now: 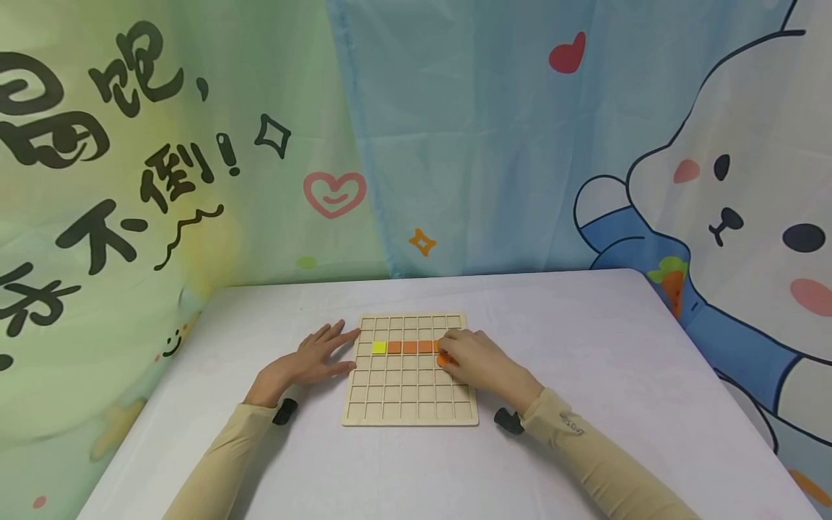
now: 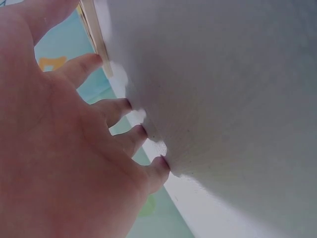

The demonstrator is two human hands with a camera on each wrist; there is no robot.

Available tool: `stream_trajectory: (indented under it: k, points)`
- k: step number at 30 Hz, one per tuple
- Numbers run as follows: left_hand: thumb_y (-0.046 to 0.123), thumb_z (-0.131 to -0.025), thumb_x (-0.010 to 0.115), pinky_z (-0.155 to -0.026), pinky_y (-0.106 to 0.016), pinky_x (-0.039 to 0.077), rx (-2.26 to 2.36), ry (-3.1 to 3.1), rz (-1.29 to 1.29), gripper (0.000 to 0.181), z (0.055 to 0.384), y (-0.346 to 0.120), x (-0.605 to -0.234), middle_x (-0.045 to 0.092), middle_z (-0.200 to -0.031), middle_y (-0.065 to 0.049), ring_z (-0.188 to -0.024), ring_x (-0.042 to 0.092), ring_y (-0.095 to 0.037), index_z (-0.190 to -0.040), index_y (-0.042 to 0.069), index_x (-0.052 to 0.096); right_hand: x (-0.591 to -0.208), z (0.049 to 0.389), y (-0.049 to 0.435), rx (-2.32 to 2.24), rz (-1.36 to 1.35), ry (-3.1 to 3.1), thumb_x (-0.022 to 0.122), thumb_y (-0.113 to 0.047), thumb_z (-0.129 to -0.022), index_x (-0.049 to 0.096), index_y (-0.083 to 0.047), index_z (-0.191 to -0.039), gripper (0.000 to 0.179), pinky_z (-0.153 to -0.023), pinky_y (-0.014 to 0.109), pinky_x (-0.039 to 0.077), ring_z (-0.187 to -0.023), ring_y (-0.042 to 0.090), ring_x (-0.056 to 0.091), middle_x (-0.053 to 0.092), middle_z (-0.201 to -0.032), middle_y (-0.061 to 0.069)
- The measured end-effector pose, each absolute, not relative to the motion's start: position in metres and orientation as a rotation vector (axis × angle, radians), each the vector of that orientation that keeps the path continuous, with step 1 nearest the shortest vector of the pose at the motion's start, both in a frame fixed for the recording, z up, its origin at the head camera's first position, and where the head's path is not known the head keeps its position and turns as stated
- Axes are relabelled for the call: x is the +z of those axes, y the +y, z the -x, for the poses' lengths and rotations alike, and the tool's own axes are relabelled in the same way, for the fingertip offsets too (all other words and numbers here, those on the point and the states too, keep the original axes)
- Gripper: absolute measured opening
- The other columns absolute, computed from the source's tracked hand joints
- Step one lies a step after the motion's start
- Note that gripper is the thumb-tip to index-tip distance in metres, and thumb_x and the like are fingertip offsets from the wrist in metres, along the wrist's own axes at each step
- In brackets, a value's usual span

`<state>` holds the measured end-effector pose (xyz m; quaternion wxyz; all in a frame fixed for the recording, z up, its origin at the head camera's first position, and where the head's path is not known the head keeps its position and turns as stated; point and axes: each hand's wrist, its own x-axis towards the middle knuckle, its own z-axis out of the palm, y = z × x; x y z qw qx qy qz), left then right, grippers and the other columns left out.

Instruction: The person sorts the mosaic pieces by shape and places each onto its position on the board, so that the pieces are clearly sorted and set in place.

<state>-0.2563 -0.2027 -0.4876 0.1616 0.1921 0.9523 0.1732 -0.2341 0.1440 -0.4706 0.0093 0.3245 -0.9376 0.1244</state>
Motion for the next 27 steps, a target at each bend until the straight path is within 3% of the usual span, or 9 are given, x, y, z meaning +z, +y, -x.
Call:
stream_trajectory:
  k: [20,27]
  points:
    - [0.052,-0.099,0.056,-0.124,-0.063,0.008,0.505,2.713,-0.538,0.071,0.255,-0.202,-0.487,0.011,-0.170,-0.015,-0.156,0.006,-0.044,-0.160,0.028,0.028,-0.474,0.232,0.151,0.444,-0.948,-2.979,0.072,-0.022,-0.093,0.071,-0.012,-0.108,0.018,-0.079,0.038,0.054,-0.093,0.019,0.063,0.068,-0.113,0.004]
    - [0.052,-0.099,0.055,-0.125,-0.063,0.008,0.514,2.711,-0.542,0.070,0.255,-0.201,-0.486,0.011,-0.170,-0.014,-0.156,0.005,-0.043,-0.160,0.029,0.028,-0.472,0.230,0.157,0.476,-0.887,-3.026,0.072,-0.021,-0.093,0.070,-0.010,-0.115,0.025,-0.089,0.044,0.056,-0.105,0.026,0.065,0.067,-0.121,0.008]
